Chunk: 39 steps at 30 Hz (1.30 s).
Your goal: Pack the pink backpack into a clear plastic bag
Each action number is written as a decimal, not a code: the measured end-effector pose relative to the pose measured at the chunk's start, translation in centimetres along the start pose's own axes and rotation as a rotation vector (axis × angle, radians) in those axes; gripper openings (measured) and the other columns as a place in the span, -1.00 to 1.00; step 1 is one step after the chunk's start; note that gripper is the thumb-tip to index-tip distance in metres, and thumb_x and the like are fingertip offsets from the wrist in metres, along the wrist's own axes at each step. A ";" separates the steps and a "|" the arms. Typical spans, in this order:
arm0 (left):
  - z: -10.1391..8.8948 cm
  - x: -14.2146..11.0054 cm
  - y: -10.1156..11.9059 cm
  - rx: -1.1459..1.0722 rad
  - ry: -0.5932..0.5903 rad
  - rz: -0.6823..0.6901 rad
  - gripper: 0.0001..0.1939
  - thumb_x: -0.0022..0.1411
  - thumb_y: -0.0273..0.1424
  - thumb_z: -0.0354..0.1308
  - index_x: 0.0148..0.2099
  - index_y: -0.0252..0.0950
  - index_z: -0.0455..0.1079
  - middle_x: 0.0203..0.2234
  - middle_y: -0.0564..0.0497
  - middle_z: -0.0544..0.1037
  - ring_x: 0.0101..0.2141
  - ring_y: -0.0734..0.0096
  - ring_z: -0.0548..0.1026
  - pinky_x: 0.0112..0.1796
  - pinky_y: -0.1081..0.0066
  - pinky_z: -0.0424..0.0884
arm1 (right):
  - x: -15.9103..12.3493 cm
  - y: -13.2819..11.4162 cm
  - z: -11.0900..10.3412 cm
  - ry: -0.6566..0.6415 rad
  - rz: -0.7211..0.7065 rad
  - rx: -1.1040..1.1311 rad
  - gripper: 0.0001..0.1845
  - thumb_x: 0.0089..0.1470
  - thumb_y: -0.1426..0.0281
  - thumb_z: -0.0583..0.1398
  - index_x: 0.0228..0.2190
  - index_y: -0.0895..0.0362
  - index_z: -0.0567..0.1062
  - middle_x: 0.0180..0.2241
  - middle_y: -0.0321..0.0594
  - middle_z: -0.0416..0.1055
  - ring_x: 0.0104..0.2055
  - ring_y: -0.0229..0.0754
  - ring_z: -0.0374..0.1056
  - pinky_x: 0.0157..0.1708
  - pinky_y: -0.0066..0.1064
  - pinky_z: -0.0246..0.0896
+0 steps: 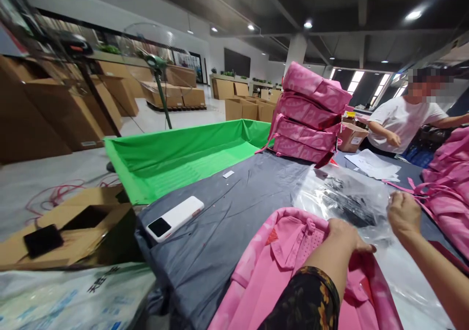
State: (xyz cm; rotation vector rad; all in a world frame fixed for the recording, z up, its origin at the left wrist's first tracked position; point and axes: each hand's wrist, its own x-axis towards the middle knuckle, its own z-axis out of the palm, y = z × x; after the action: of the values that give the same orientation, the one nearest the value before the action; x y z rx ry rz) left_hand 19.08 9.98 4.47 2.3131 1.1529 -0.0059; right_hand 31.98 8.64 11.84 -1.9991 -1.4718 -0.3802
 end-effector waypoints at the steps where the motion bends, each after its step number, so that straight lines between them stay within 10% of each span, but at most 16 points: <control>1: -0.2 -0.1 0.0 0.020 -0.005 -0.002 -0.25 0.07 0.19 0.18 0.19 -0.12 0.48 0.18 -0.15 0.53 0.19 -0.05 0.44 0.19 0.10 0.30 | 0.7 -0.6 -1.3 0.039 -0.023 0.018 -0.56 0.23 0.22 -0.22 -0.35 0.08 0.37 -0.46 0.03 0.44 -0.40 0.04 0.36 -0.41 -0.22 0.16; 5: -0.5 -2.7 -0.6 0.144 0.203 0.140 -0.47 0.24 0.04 0.12 0.07 -0.20 0.53 0.01 -0.15 0.63 0.05 0.04 0.53 0.13 0.09 0.33 | 1.1 -2.4 -6.1 0.043 -0.244 0.069 -0.61 0.23 0.03 -0.09 -0.35 -0.01 0.35 -0.41 -0.07 0.47 -0.37 0.03 0.39 -0.32 -0.21 0.21; 10: 1.3 -11.0 -1.6 0.267 0.647 0.747 -0.73 0.30 -0.21 0.10 -0.19 -0.28 0.51 -0.30 -0.07 0.63 -0.22 0.22 0.56 -0.15 0.24 0.42 | -2.8 -1.8 -7.5 -0.108 -0.589 0.117 -0.57 0.27 0.04 -0.04 -0.35 0.01 0.47 -0.36 -0.13 0.52 -0.45 -0.10 0.46 -0.47 -0.34 0.23; 14: 1.0 -16.1 -1.3 0.063 1.168 0.478 -0.57 0.25 -0.34 0.16 0.16 -0.30 0.36 0.00 -0.17 0.54 0.01 0.11 0.47 0.03 0.14 0.39 | -7.8 -3.2 -6.0 -0.248 -0.721 0.240 -0.61 0.34 0.18 -0.04 -0.35 0.02 0.49 -0.39 -0.20 0.52 -0.45 -0.18 0.45 -0.45 -0.41 0.27; 20: -2.0 -17.9 -2.2 0.189 0.661 0.153 -0.82 0.28 -0.39 0.17 -0.05 -0.20 0.43 -0.18 -0.04 0.59 -0.09 0.14 0.48 0.12 0.08 0.26 | -13.5 -5.9 -6.5 -0.398 -0.658 0.317 -0.70 0.34 0.20 0.01 -0.30 0.04 0.44 -0.50 -0.29 0.51 -0.47 -0.17 0.44 -0.43 -0.41 0.24; 24: -2.5 -19.2 -3.7 0.226 0.779 0.107 -0.81 0.30 -0.52 0.14 -0.08 -0.18 0.45 -0.16 0.00 0.57 -0.08 0.23 0.48 0.10 0.16 0.22 | -15.1 -4.1 -7.5 -0.303 -0.671 -0.009 -0.82 0.15 0.42 0.17 -0.17 0.06 0.47 -0.40 -0.25 0.56 -0.45 -0.11 0.48 -0.49 -0.40 0.16; 28: -3.3 -20.0 -4.2 0.221 0.903 0.168 -0.66 0.31 -0.55 0.09 0.06 -0.13 0.47 -0.08 -0.01 0.57 -0.07 0.23 0.46 0.09 0.15 0.22 | -14.7 -1.2 -8.0 -0.065 -0.389 -0.248 -0.70 0.16 0.55 0.02 -0.27 0.06 0.52 -0.30 -0.14 0.52 -0.33 -0.07 0.49 -0.46 -0.36 0.17; 33: -4.1 -19.3 -5.8 0.009 0.926 0.048 -0.64 0.28 -0.65 0.04 -0.12 -0.15 0.57 -0.12 -0.03 0.58 -0.06 0.23 0.45 0.12 0.14 0.22 | -13.7 2.8 -7.9 0.040 0.078 -0.227 -0.72 0.20 0.36 0.06 -0.28 0.09 0.57 -0.26 0.03 0.48 -0.26 0.09 0.47 -0.49 -0.28 0.17; 39: -4.5 -18.3 -10.4 -0.346 0.999 -0.216 -0.63 0.30 -0.65 0.04 -0.05 -0.18 0.56 -0.02 -0.11 0.52 -0.01 0.22 0.47 0.04 0.23 0.30 | -14.9 9.6 -6.6 0.012 0.213 -0.073 -0.77 0.07 0.29 0.05 -0.40 -0.02 0.52 -0.24 0.08 0.45 -0.35 0.12 0.43 -0.48 -0.12 0.17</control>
State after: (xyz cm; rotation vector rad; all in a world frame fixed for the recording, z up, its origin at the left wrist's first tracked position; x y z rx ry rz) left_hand -1.18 3.60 7.76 1.8432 1.6668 1.2757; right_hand 36.71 -8.55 5.55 -2.1820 -1.2380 -0.3580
